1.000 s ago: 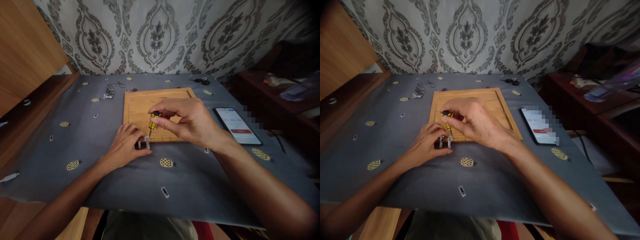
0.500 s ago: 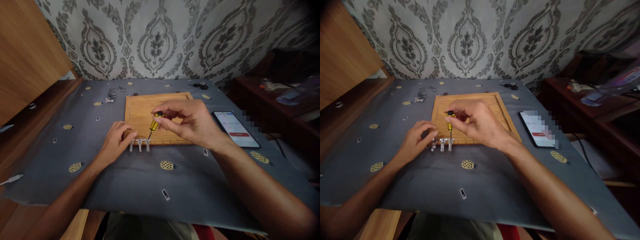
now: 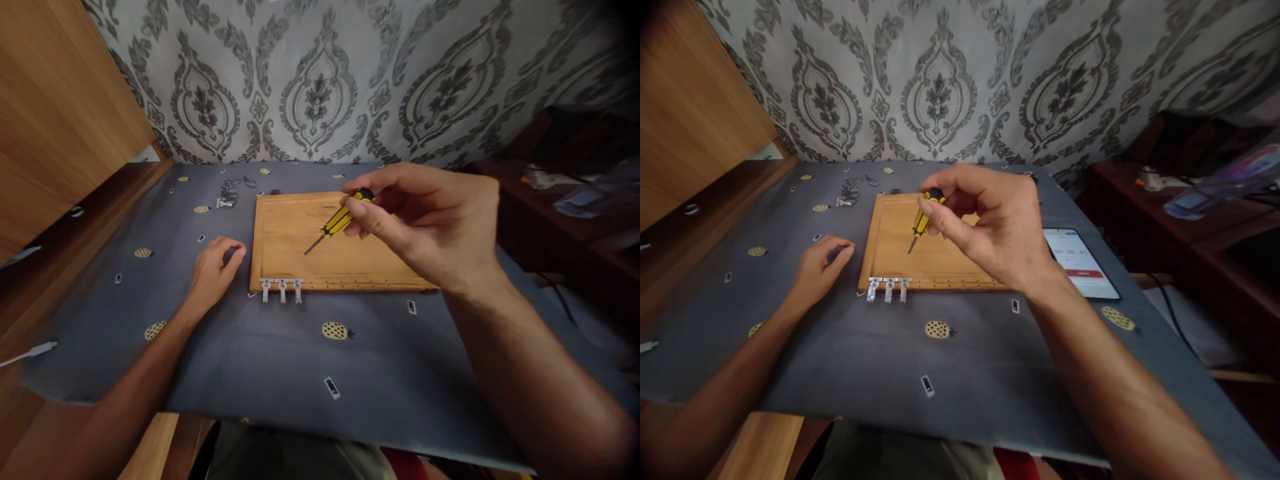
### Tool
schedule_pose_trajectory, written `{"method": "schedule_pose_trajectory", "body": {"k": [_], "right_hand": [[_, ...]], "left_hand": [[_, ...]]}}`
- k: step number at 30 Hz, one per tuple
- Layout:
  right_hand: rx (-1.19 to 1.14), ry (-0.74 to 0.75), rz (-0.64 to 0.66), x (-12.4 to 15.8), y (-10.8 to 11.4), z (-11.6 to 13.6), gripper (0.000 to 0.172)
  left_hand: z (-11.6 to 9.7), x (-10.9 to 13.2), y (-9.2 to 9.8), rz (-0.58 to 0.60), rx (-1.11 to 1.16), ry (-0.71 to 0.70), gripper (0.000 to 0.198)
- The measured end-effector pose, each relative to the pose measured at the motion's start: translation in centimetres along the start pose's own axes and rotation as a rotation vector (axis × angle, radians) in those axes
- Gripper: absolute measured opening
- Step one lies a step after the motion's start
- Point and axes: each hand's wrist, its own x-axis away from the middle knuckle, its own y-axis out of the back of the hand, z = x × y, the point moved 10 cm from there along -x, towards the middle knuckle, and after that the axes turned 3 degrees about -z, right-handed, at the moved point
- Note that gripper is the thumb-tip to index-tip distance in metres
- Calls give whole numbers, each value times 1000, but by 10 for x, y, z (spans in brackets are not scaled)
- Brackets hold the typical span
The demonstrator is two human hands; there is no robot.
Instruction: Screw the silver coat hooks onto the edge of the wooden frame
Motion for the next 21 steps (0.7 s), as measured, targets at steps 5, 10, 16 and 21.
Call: {"method": "schedule_pose_trajectory", "body": {"k": [5, 10, 16, 21], "right_hand": [[53, 45, 14, 0, 0, 11, 14], [113, 30, 139, 6, -21, 0, 22], [-117, -301, 13, 24, -25, -82, 40], [-200, -469, -52, 41, -16, -127, 43]], "left_hand": [[19, -3, 0, -37, -73, 22, 21], [47, -8, 3, -86, -164, 70, 17], [85, -14, 4, -102, -264, 154, 26], [104, -13, -6, -70, -287, 218, 33]]}}
